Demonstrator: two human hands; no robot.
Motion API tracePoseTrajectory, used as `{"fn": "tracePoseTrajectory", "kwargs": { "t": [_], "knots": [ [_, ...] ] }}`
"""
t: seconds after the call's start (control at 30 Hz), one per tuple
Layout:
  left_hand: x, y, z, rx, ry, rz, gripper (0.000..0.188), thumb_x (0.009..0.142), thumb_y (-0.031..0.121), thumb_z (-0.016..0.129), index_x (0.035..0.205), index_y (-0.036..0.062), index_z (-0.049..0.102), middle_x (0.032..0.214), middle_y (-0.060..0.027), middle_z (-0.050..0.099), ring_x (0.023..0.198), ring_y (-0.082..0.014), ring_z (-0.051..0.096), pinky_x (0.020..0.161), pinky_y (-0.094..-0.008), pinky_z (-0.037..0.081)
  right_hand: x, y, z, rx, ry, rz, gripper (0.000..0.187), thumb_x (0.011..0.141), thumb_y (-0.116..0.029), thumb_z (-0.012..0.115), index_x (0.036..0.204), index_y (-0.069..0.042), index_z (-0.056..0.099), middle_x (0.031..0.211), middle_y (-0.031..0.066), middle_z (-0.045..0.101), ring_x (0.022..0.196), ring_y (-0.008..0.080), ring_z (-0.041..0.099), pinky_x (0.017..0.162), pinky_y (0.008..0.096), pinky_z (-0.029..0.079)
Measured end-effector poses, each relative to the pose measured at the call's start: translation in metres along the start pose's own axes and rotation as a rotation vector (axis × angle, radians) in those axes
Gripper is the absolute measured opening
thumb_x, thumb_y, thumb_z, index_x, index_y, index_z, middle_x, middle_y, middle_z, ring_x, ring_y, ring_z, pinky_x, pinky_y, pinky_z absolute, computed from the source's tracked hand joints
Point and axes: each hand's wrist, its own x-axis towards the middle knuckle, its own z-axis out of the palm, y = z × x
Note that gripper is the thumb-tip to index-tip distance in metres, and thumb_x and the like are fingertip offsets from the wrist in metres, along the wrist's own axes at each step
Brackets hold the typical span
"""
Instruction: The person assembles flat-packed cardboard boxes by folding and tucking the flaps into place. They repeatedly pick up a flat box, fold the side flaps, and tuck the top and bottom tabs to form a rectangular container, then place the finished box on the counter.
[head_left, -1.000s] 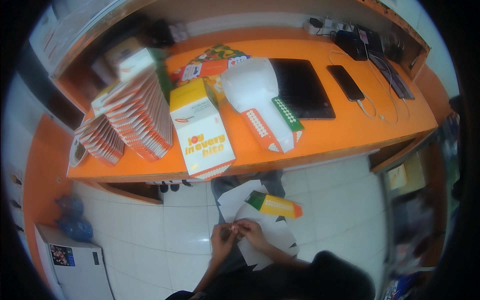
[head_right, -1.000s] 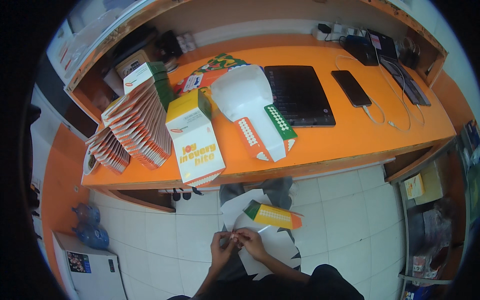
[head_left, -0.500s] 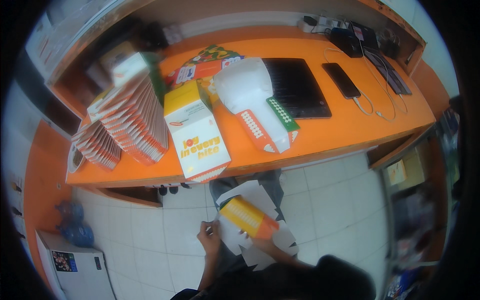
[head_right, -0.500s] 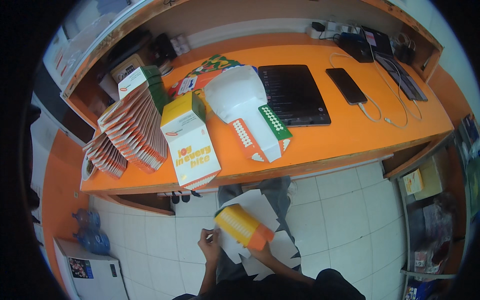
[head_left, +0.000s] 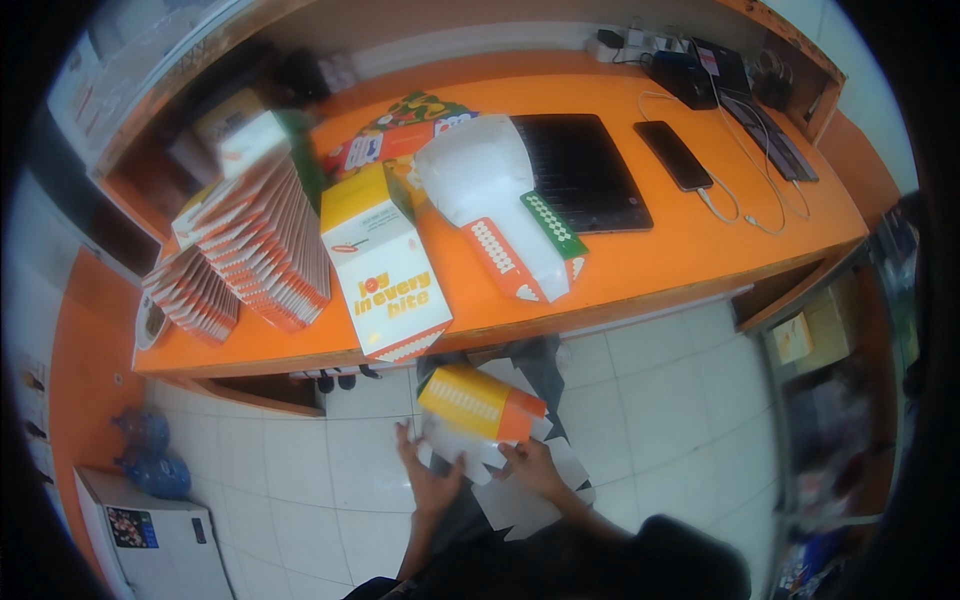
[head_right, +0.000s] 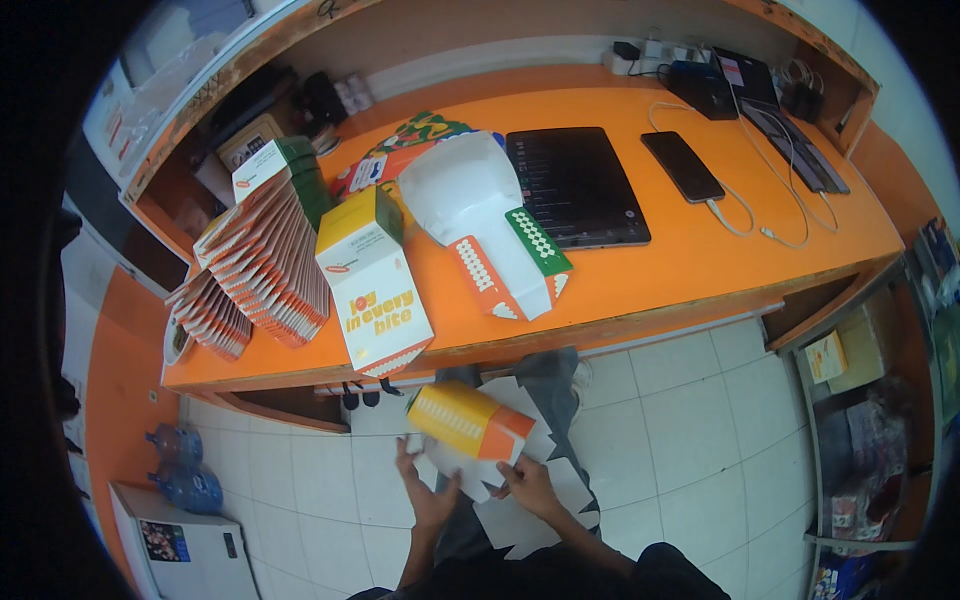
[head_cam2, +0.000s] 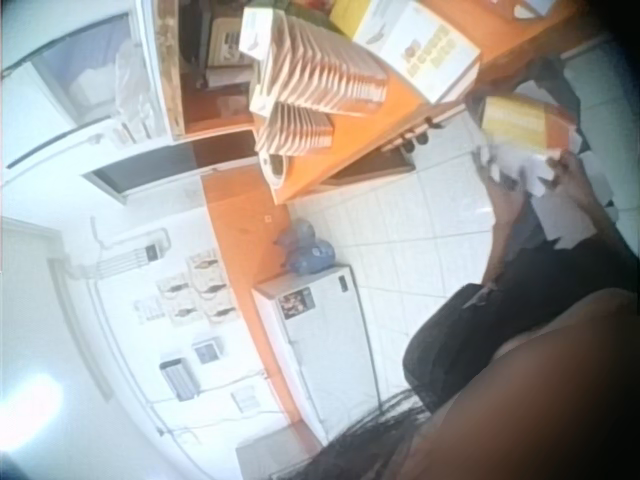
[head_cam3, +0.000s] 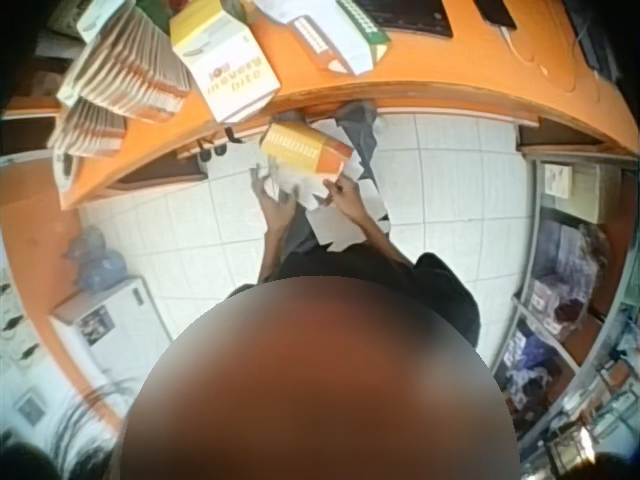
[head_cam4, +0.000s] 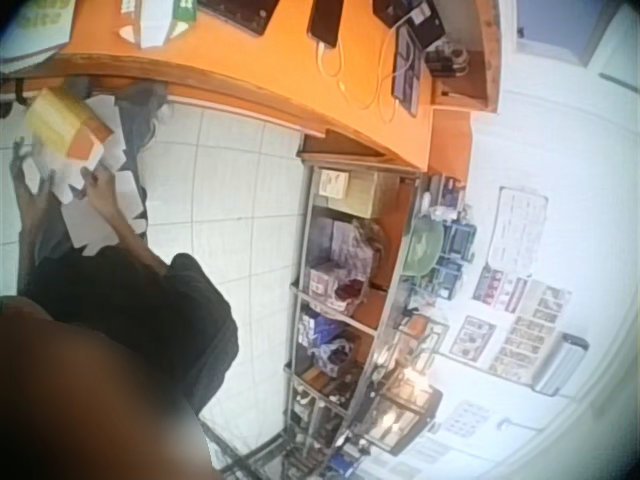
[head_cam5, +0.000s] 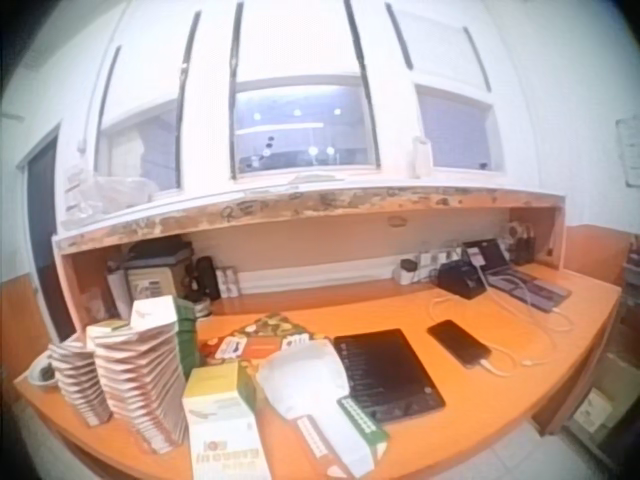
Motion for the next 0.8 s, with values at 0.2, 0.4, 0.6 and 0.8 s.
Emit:
{"fn": "tracePoseTrajectory", "kwargs": {
  "t": [0.2, 0.4, 0.6, 0.8],
  "knots": [
    [-0.016, -0.004, 0.0, 0.197, -0.644, 0.22, 0.024, 0.08, 0.016, 0.071, 0.102, 0.0074, 0.066, 0.101, -0.0105, 0.066, 0.104, -0.0316, 0.059, 0.101, -0.0488, 0.034, 0.017, 0.017, -0.013, 0.024, -0.118, 0.037, 0.032, 0.088, -0.002, 0.061, 0.117, 0.006, 0.05, 0.099, 0.0162, 0.066, 0.082, 0.0219, 0.069, 0.072, 0.0304, 0.056],
    [-0.016, -0.016, 0.011, 0.056, -0.589, -0.25, 0.013, 0.084, 0.015, 0.069, 0.088, 0.0025, 0.069, 0.081, -0.0127, 0.068, 0.074, -0.0247, 0.067, 0.065, -0.0401, 0.051, 0.01, 0.024, -0.009, 0.141, -0.032, 0.1, 0.023, 0.084, 0.0, 0.065, 0.105, 0.003, 0.059, 0.094, 0.0117, 0.067, 0.083, 0.0183, 0.066, 0.075, 0.028, 0.053],
    [-0.013, -0.014, 0.021, -0.284, -0.451, -0.655, 0.017, 0.086, 0.015, 0.069, 0.092, -0.0006, 0.066, 0.076, -0.0124, 0.068, 0.06, -0.0161, 0.064, 0.051, -0.0295, 0.053, 0.003, 0.023, -0.001, -0.102, 0.161, -0.076, 0.014, 0.084, -0.01, 0.07, 0.086, 0.003, 0.064, 0.084, 0.0077, 0.067, 0.079, 0.0131, 0.065, 0.073, 0.0251, 0.051],
    [-0.016, -0.02, 0.031, -0.46, -0.353, -0.662, 0.019, 0.086, 0.011, 0.069, 0.095, -0.0028, 0.059, 0.075, -0.0137, 0.067, 0.065, -0.0165, 0.065, 0.052, -0.0274, 0.057, 0.005, 0.019, 0.008, 0.004, 0.233, -0.302, 0.016, 0.085, -0.009, 0.07, 0.095, 0.004, 0.067, 0.085, 0.0083, 0.07, 0.081, 0.0114, 0.065, 0.071, 0.0243, 0.05]
  ]
}}
